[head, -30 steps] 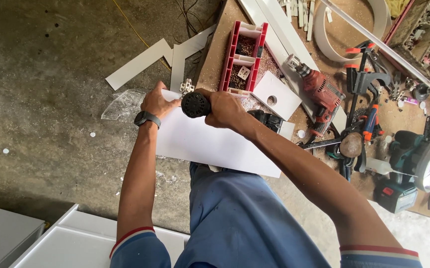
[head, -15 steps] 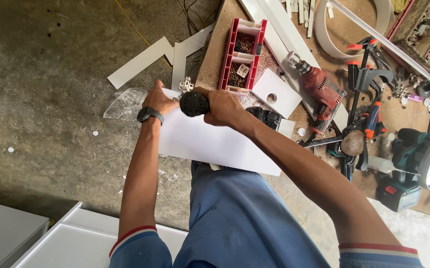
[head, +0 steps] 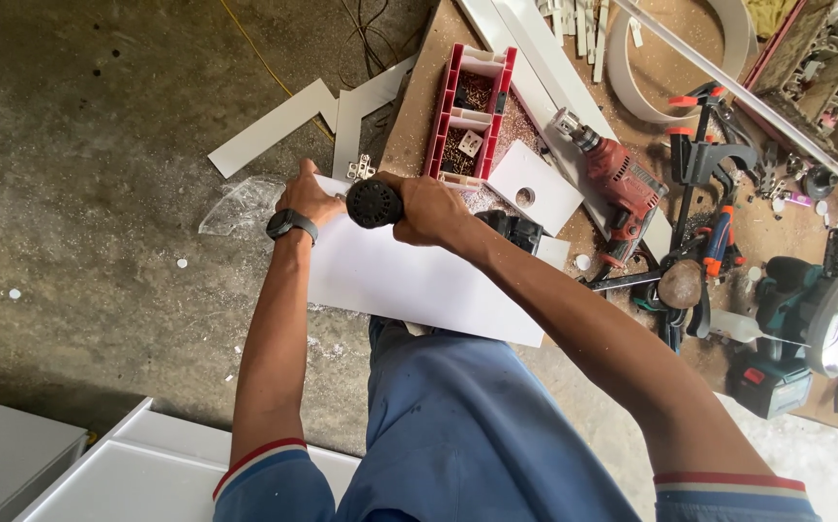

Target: Installing metal hinges onto white cabinet doors using a cordless drill.

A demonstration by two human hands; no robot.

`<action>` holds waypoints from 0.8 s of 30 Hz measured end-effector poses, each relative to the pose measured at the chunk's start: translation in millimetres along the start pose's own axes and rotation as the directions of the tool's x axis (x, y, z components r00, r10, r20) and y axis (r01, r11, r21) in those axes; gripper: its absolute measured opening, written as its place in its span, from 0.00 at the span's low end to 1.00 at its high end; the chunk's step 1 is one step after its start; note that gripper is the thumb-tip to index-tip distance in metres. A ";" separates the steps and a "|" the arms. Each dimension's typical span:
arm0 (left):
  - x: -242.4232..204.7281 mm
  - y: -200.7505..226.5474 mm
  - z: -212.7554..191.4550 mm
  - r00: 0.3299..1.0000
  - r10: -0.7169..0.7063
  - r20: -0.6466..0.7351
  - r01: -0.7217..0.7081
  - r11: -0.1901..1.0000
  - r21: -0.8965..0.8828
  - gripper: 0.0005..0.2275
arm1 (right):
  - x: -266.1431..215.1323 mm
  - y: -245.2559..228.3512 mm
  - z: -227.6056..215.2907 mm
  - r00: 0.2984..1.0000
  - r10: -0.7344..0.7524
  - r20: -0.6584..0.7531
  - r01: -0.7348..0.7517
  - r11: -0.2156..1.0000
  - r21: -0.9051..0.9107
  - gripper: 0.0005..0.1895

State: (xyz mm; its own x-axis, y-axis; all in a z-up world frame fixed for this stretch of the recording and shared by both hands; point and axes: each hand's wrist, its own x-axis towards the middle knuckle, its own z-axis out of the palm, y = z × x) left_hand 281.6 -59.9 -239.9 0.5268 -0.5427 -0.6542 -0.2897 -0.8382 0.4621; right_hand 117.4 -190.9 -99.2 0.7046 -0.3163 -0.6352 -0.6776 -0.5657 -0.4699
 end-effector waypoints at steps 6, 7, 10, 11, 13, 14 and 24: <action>1.9 -0.8 -0.7 1.000 0.000 -0.012 0.000 1.000 0.022 0.38 | 1.1 -0.3 -1.1 0.998 -0.054 -0.017 0.053 0.998 -0.036 0.42; -1.6 2.0 -2.7 1.000 0.003 -0.008 -0.003 1.000 0.027 0.38 | -0.8 -0.1 -1.0 0.998 -0.061 -0.025 0.059 0.996 -0.067 0.41; -6.4 4.5 -6.1 1.000 -0.002 0.002 0.002 0.999 0.033 0.39 | -2.5 -2.4 -0.2 0.997 -0.065 -0.039 0.061 0.995 -0.085 0.38; -6.7 6.1 -7.3 1.000 -0.005 0.006 0.005 0.999 0.034 0.38 | -3.1 -3.4 -0.9 0.997 -0.060 -0.048 0.057 0.996 -0.074 0.37; 0.8 -0.9 0.4 1.000 0.005 -0.005 -0.004 0.999 0.038 0.38 | 1.5 3.2 6.9 0.991 -0.103 -0.090 0.094 0.991 -0.099 0.37; 6.4 -3.5 3.1 1.000 0.012 -0.017 -0.011 0.999 0.038 0.37 | 4.9 6.2 9.8 0.981 -0.149 -0.127 0.132 0.983 -0.128 0.37; 0.7 2.4 -0.4 1.000 -0.022 0.005 0.022 0.999 0.035 0.33 | -2.1 -13.0 -5.4 0.999 -0.006 0.037 0.014 0.977 -0.214 0.41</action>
State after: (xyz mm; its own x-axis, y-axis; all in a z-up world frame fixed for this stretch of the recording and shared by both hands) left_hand 281.6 -62.3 -239.0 0.5291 -0.5241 -0.6674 -0.3055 -0.8514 0.4264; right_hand 125.9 -187.0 -88.5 0.7004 -0.2844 -0.6546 -0.6070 -0.7199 -0.3367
